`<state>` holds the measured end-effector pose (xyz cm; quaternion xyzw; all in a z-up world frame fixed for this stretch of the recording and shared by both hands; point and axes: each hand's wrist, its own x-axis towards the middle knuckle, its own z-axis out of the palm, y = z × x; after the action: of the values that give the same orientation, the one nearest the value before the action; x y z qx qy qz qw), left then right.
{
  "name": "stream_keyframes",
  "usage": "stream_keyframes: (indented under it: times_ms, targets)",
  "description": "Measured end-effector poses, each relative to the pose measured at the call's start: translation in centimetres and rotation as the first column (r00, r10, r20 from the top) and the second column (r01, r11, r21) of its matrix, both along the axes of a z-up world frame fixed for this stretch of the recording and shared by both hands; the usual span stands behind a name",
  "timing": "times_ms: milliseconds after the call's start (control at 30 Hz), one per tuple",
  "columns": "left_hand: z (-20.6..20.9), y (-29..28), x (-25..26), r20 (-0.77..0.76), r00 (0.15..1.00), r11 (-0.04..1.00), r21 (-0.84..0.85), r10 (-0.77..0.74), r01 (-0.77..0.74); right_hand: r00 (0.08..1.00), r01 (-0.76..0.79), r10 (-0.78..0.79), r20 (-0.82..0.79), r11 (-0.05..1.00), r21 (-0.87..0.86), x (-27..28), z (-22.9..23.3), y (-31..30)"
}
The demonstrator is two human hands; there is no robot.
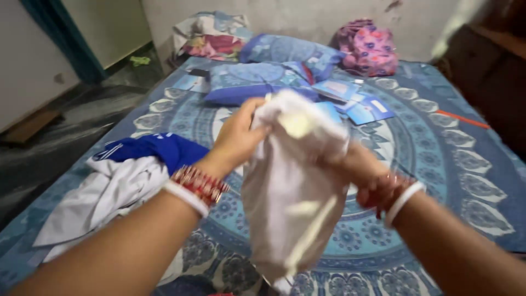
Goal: Ironing a white pleated skirt on a bed.
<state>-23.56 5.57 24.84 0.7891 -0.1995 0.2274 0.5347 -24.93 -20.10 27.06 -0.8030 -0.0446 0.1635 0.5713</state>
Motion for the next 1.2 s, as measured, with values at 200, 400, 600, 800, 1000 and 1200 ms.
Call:
stream_keyframes:
  times_ms: [200, 400, 600, 800, 1000, 1200]
  targets:
    - [9.2, -5.0, 3.0, 0.655, 0.746, 0.991, -0.037, 0.119, -0.126, 0.623, 0.252, -0.142, 0.770, 0.967, -0.025, 1.2, 8.8, -4.4]
    - [4.6, -7.9, -5.5, 0.547, 0.837, 0.987, -0.112, -0.032, 0.111, 0.303, 0.287, 0.071, 0.950, 0.944, -0.162, -3.1, 2.9, -7.4]
    - [-16.0, -5.7, -12.0, -0.450, 0.891, 0.779, 0.538, -0.057, 0.322, 0.811, -0.400, 0.581, 0.072, 0.641, -0.655, -6.8, -24.2, -17.0]
    - [-24.6, -5.8, -12.8, -0.756, 0.645, 0.722, 0.508, 0.114, 0.469, 0.835, -0.522, 0.496, -0.239, 0.574, -0.631, -5.0, -37.3, -23.3]
    - [-21.1, -10.6, -8.2, -0.842, 0.518, 0.824, 0.395, 0.148, 0.406, 0.910, -0.155, -0.042, -0.412, 0.888, -0.434, 0.1, -31.7, -17.9]
    - [-22.9, -15.3, -5.2, -0.612, 0.786, 0.760, 0.466, -0.095, 0.454, 0.887, -0.015, -0.126, -0.444, 0.953, -0.302, 1.8, -34.0, -15.4]
